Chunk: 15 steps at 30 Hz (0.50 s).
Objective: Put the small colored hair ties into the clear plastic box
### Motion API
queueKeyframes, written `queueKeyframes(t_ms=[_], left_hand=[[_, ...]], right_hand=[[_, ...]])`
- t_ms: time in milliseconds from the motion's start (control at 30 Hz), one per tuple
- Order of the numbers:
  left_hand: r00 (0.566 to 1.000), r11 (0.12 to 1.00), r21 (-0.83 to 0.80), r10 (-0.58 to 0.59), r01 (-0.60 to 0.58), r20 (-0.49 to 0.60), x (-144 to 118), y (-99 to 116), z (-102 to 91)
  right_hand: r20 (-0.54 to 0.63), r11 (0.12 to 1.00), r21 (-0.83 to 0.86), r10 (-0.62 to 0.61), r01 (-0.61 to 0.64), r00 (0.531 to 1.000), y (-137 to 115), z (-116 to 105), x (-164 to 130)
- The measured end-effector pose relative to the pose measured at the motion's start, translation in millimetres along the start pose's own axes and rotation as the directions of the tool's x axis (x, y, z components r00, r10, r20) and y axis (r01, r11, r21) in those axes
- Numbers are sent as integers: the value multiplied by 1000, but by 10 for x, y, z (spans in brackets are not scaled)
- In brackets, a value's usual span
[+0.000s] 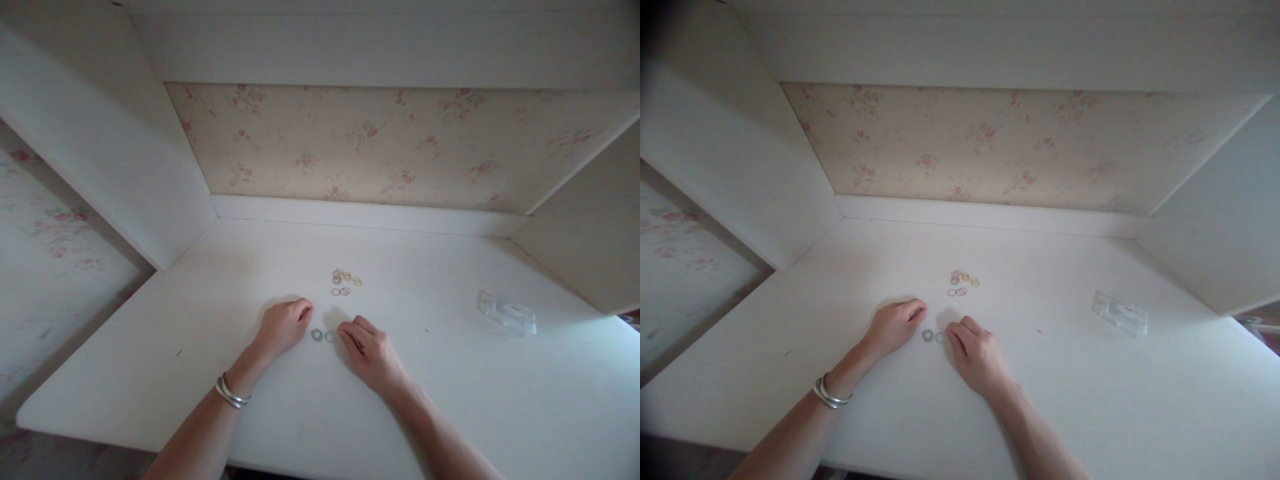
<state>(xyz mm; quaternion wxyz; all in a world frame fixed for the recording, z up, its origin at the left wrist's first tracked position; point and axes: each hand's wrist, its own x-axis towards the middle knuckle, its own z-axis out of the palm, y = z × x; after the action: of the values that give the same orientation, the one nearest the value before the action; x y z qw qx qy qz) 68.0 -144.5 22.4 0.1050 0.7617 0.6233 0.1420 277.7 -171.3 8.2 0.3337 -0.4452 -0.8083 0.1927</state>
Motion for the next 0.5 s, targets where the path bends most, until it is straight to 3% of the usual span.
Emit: queueKeyframes(t_ms=[100, 200, 367, 500], left_hand=[[1000, 1000, -15, 0, 0, 3, 16, -15, 3], [1000, 999, -37, 17, -16, 6, 107, -13, 9], [986, 984, -56, 165, -166, -35, 437, 58, 43], [971, 970, -47, 238, -239, -27, 688, 136, 90]], right_hand=[[-202, 990, 27, 139, -136, 970, 88, -38, 23], [-303, 954, 67, 298, -292, 905, 189, -93, 73], [-291, 879, 171, 477, -446, 829, 260, -182, 165], [-278, 857, 234, 511, -459, 813, 257, -203, 185]])
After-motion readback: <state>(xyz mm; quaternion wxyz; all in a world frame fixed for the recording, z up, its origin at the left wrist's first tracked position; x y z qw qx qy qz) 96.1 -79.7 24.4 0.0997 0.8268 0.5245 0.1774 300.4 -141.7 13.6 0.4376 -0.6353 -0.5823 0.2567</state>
